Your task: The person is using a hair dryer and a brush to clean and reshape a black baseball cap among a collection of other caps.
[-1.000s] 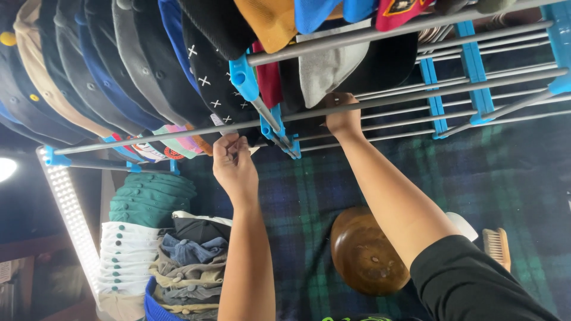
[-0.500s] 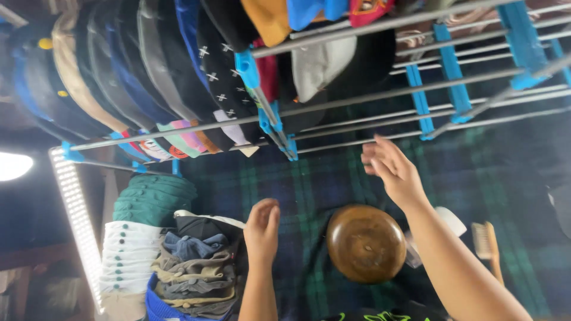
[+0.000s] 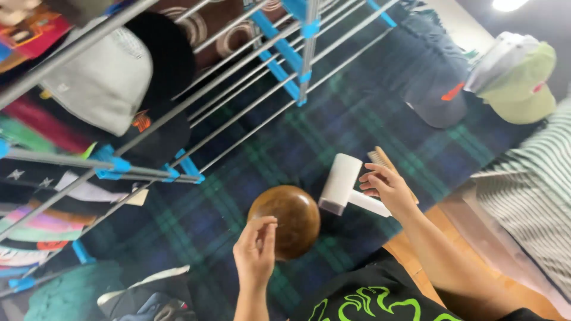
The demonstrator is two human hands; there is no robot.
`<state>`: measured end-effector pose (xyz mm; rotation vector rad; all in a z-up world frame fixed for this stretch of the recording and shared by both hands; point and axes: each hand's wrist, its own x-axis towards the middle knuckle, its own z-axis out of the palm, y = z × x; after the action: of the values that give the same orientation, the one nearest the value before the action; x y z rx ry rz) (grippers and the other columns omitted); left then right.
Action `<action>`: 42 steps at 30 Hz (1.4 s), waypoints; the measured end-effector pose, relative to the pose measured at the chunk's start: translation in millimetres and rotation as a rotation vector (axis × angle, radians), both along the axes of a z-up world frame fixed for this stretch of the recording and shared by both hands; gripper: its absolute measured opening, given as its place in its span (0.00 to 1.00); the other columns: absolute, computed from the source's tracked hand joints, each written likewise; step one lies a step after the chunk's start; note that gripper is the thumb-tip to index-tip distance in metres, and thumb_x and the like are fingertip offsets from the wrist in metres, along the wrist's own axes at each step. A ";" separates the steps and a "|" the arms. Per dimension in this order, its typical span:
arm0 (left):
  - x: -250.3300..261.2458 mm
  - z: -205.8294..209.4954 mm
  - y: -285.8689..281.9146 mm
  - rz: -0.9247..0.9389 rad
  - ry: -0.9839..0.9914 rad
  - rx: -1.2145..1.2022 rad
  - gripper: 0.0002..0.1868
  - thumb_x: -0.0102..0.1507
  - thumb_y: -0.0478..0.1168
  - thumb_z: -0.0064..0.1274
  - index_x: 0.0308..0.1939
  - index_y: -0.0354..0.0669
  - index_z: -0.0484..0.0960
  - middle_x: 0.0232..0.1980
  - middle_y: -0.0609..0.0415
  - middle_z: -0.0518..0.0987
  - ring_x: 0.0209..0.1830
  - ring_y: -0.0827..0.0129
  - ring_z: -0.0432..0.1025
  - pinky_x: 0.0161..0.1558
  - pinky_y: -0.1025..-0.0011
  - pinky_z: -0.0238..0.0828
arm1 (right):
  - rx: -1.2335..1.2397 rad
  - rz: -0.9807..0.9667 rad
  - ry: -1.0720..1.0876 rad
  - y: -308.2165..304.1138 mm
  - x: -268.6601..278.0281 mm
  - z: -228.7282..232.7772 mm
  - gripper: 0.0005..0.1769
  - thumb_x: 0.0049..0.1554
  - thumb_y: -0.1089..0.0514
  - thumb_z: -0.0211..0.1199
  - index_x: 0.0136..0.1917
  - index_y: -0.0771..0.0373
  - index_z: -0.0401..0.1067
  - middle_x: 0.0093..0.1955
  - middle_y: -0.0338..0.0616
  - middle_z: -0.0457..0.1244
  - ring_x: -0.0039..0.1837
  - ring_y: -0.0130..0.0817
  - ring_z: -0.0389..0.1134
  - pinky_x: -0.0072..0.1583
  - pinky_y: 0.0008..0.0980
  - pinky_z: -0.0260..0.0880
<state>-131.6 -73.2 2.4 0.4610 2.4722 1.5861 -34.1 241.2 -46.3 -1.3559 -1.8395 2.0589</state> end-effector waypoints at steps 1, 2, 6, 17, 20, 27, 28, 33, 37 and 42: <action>3.9 3.0 16.3 -0.068 0.030 0.015 0.06 0.66 0.41 0.52 0.43 0.51 0.85 0.42 0.62 0.88 0.37 0.75 0.82 0.42 0.78 0.79 | -0.048 -0.079 0.006 5.7 6.1 8.8 0.21 0.65 0.63 0.52 0.70 0.67 0.68 0.54 0.55 0.67 0.53 0.42 0.70 0.56 0.38 0.76; 10.9 1.8 34.5 -0.086 0.032 0.015 0.06 0.66 0.41 0.52 0.43 0.51 0.85 0.42 0.62 0.88 0.37 0.75 0.82 0.42 0.78 0.79 | -0.047 -0.096 0.008 22.3 16.3 -6.7 0.21 0.65 0.63 0.52 0.70 0.67 0.68 0.54 0.55 0.67 0.53 0.42 0.70 0.56 0.38 0.76; 41.0 -8.3 105.1 -0.304 -0.115 0.083 0.07 0.66 0.41 0.53 0.43 0.49 0.86 0.42 0.60 0.87 0.39 0.74 0.81 0.42 0.77 0.77 | -0.082 -0.250 0.052 82.4 43.0 -32.8 0.20 0.65 0.62 0.52 0.69 0.65 0.68 0.54 0.52 0.68 0.51 0.39 0.71 0.53 0.35 0.76; 78.0 -26.7 272.1 -0.388 -0.437 -0.064 0.12 0.64 0.45 0.52 0.47 0.48 0.86 0.45 0.57 0.89 0.45 0.71 0.83 0.51 0.74 0.80 | -0.285 -0.808 0.189 309.9 75.3 -182.2 0.36 0.60 0.59 0.59 0.79 0.62 0.52 0.73 0.55 0.59 0.75 0.53 0.62 0.69 0.51 0.71; 83.1 -27.7 303.2 -0.357 -0.472 -0.097 0.13 0.65 0.46 0.51 0.48 0.50 0.86 0.46 0.59 0.89 0.47 0.69 0.84 0.50 0.73 0.81 | -0.365 -0.842 0.201 340.6 58.4 -189.3 0.38 0.59 0.59 0.61 0.78 0.63 0.51 0.68 0.55 0.63 0.71 0.50 0.67 0.68 0.53 0.70; 97.3 -27.1 333.5 -0.359 -0.496 -0.190 0.13 0.65 0.45 0.50 0.49 0.48 0.86 0.47 0.57 0.89 0.48 0.69 0.84 0.49 0.73 0.82 | -0.363 -0.800 0.009 360.9 42.9 -173.6 0.39 0.59 0.53 0.66 0.79 0.60 0.54 0.67 0.46 0.56 0.60 0.38 0.59 0.59 0.39 0.76; 98.8 -26.1 334.8 -0.360 -0.504 -0.208 0.13 0.65 0.45 0.50 0.49 0.49 0.86 0.47 0.57 0.89 0.48 0.68 0.84 0.50 0.73 0.82 | -0.340 -0.789 -0.012 361.2 46.8 -173.6 0.36 0.59 0.51 0.67 0.77 0.56 0.58 0.56 0.37 0.61 0.44 0.25 0.60 0.52 0.32 0.74; 96.5 -24.3 332.4 -0.313 -0.506 -0.228 0.14 0.65 0.46 0.50 0.50 0.49 0.85 0.48 0.57 0.88 0.49 0.69 0.84 0.50 0.73 0.81 | -0.272 -0.674 0.013 377.2 74.1 -198.9 0.12 0.60 0.51 0.66 0.56 0.51 0.71 0.51 0.35 0.65 0.53 0.30 0.67 0.63 0.40 0.73; 97.2 -20.7 327.6 -0.278 -0.514 -0.239 0.15 0.65 0.45 0.50 0.51 0.49 0.86 0.49 0.58 0.89 0.49 0.70 0.83 0.50 0.74 0.81 | -0.276 -0.572 0.153 392.2 84.6 -211.0 0.07 0.64 0.53 0.61 0.55 0.51 0.70 0.50 0.36 0.68 0.53 0.32 0.71 0.66 0.42 0.70; 103.1 -22.7 313.7 -0.267 -0.521 -0.245 0.15 0.65 0.47 0.50 0.51 0.50 0.86 0.49 0.59 0.88 0.49 0.71 0.82 0.52 0.73 0.80 | -0.358 -0.500 0.330 384.6 96.8 -196.0 0.08 0.67 0.52 0.55 0.59 0.49 0.65 0.56 0.33 0.66 0.60 0.32 0.70 0.65 0.43 0.68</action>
<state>-28.5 240.4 -20.3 0.2792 2.0659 1.1075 62.7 625.8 -242.2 -1.2708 -0.9185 2.2098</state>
